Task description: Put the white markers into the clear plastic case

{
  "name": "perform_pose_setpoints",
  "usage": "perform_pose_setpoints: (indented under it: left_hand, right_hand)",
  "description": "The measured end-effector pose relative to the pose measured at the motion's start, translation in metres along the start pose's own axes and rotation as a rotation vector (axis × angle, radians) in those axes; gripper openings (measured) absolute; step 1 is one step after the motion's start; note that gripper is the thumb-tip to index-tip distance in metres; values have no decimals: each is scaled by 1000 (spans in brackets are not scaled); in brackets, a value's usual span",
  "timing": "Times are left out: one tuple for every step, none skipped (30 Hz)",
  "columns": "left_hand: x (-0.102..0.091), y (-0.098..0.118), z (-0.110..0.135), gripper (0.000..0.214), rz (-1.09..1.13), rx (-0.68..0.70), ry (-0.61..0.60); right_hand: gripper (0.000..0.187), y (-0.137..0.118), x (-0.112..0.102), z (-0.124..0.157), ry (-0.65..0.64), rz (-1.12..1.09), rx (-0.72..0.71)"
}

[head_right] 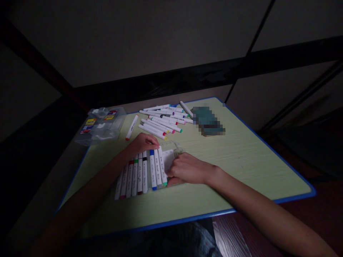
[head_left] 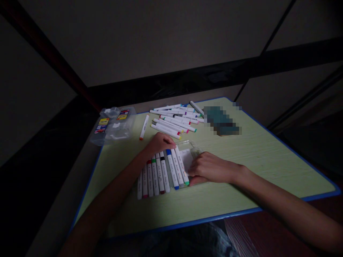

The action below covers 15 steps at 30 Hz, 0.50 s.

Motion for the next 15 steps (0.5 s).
perform_pose_setpoints:
  left_hand:
    - [0, 0, 0, 4, 4, 0, -3]
    - [0, 0, 0, 4, 11, 1, -4]
    - [0, 0, 0, 4, 20, 0, -3]
    - [0, 0, 0, 4, 28, -1, -1]
    - [0, 0, 0, 5, 35, -1, 3]
    - [0, 0, 0, 5, 39, 1, 9]
    - [0, 0, 0, 5, 40, 3, 11]
    - [0, 0, 0, 5, 38, 6, 12]
    - [0, 0, 0, 5, 36, 10, 12]
    - [0, 1, 0, 5, 33, 13, 11]
    - [0, 1, 0, 5, 29, 14, 9]
    - [0, 1, 0, 5, 27, 13, 6]
    - [0, 0, 0, 5, 25, 12, 3]
    - [0, 0, 0, 5, 25, 12, 2]
    - [1, 0, 0, 4, 27, 12, 1]
  right_hand:
    - [42, 0, 0, 0, -2, -2, 2]
    - [42, 0, 0, 0, -3, -4, 3]
    - [42, 0, 1, 0, -1, -6, 3]
    - [42, 0, 1, 0, 4, -7, 0]
    - [43, 1, 1, 0, 11, -7, -3]
    - [44, 1, 2, 0, 18, -7, -6]
    - [44, 1, 2, 0, 24, -5, -8]
    - [45, 1, 2, 0, 30, -3, -9]
    - [45, 2, 2, 0, 32, 0, -11]
    - [45, 2, 2, 0, 31, 4, -13]
    - [45, 2, 2, 0, 30, 7, -15]
    - [45, 2, 2, 0, 30, 10, -17]
    - [45, 2, 2, 0, 30, 14, -18]
    - [45, 2, 2, 0, 31, 17, -19]
    - [44, 2, 2, 0, 32, 20, -18]
Point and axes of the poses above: each hand's wrist, its own z-axis away from the middle knuckle, its own x-axis out of the palm, y = z × x, the point moved 4 cm from there along -z, towards the middle knuckle, and after that the axes turned 2 degrees about -z, right-handed, at the moved point
